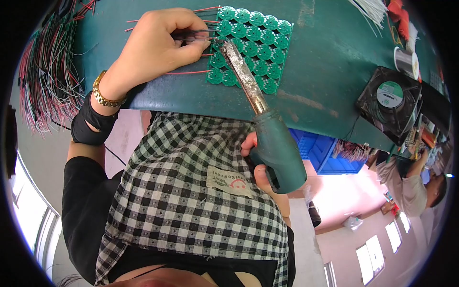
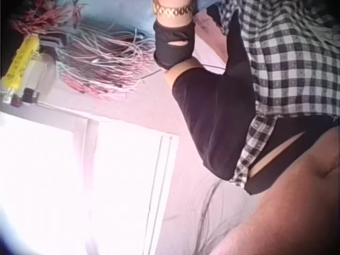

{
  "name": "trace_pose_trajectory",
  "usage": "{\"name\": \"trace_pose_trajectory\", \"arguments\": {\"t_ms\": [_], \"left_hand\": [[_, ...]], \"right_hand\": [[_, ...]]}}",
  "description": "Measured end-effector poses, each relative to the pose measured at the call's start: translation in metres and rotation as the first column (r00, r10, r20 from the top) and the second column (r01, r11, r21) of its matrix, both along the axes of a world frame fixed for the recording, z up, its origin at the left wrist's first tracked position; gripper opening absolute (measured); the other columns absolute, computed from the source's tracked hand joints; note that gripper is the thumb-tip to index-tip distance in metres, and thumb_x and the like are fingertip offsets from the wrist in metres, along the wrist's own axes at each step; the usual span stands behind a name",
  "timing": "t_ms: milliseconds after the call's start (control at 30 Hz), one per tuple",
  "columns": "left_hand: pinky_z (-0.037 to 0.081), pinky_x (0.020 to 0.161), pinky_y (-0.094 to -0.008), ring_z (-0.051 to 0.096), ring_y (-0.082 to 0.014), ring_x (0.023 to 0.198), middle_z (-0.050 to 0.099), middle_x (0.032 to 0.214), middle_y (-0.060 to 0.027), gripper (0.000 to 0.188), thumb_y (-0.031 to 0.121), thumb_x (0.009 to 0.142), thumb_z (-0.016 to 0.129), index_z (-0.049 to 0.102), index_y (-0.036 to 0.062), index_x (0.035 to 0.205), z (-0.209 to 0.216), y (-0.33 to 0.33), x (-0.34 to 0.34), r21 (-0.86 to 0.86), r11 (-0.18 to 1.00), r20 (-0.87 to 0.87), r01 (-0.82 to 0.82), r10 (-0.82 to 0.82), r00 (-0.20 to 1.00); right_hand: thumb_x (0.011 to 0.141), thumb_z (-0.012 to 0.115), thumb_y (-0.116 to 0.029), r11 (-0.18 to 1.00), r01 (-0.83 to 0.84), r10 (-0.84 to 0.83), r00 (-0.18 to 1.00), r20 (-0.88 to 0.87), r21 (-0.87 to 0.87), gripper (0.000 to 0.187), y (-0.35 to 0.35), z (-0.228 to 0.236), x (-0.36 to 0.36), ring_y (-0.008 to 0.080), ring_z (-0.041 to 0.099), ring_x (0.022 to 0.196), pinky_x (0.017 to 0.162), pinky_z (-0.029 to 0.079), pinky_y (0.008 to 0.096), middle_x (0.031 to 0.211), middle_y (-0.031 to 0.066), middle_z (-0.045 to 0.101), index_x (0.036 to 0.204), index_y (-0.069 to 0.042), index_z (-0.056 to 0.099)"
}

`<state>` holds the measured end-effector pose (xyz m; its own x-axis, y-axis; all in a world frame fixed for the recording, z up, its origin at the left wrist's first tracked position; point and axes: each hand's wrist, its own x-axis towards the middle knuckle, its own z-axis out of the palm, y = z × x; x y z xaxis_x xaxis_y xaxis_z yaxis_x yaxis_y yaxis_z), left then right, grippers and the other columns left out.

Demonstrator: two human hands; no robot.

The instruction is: The person solders wires to a circuit board using a soldering iron, sets the completed assembly aside, and then aligns and solders wires onto a new circuit board.

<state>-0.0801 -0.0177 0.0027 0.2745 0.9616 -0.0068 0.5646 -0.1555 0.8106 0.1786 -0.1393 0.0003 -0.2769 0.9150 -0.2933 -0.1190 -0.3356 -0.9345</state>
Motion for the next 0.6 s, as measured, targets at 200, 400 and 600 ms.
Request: {"name": "trace_pose_trajectory", "arguments": {"t_ms": [200, 400, 600], "left_hand": [[0.048, 0.061, -0.0225, 0.056, -0.0074, 0.066, 0.06, 0.072, -0.0041, 0.013, 0.002, 0.072, 0.065, 0.062, -0.0042, 0.082, 0.0, 0.001, -0.001, 0.007, 1.0, -0.023, -0.002, 0.002, 1.0], [0.047, 0.06, -0.0253, 0.058, -0.0138, 0.063, 0.06, 0.07, -0.0063, 0.01, 0.005, 0.071, 0.065, 0.063, -0.0016, 0.078, 0.014, 0.006, 0.0, 0.007, 1.0, -0.051, 0.015, -0.014, 0.999], [0.047, 0.055, -0.0288, 0.059, -0.0204, 0.057, 0.06, 0.064, -0.0098, 0.011, 0.008, 0.066, 0.066, 0.063, 0.0003, 0.072, 0.013, 0.007, -0.003, 0.047, 0.999, -0.052, 0.02, -0.017, 0.998]], "right_hand": [[0.079, 0.069, -0.039, 0.999, -0.035, 0.034, 0.998, -0.056, -0.009, 0.053, -0.002, -0.01, 0.008, 0.0214, 0.055, 0.076, 0.071, 0.047, 0.0333, 0.092, 0.021, 0.055, 0.106, 0.0, 0.045], [0.08, 0.068, -0.038, 0.999, -0.045, 0.044, 0.996, -0.073, -0.012, 0.05, 0.003, -0.003, 0.004, 0.0213, 0.055, 0.079, 0.074, 0.045, 0.0336, 0.093, 0.0195, 0.055, 0.104, -0.001, 0.045], [0.083, 0.066, -0.035, 0.985, -0.158, 0.16, 0.987, -0.026, 0.069, 0.047, 0.006, -0.005, 0.005, 0.0206, 0.054, 0.083, 0.078, 0.044, 0.0332, 0.096, 0.0166, 0.053, 0.107, -0.001, 0.044]]}}
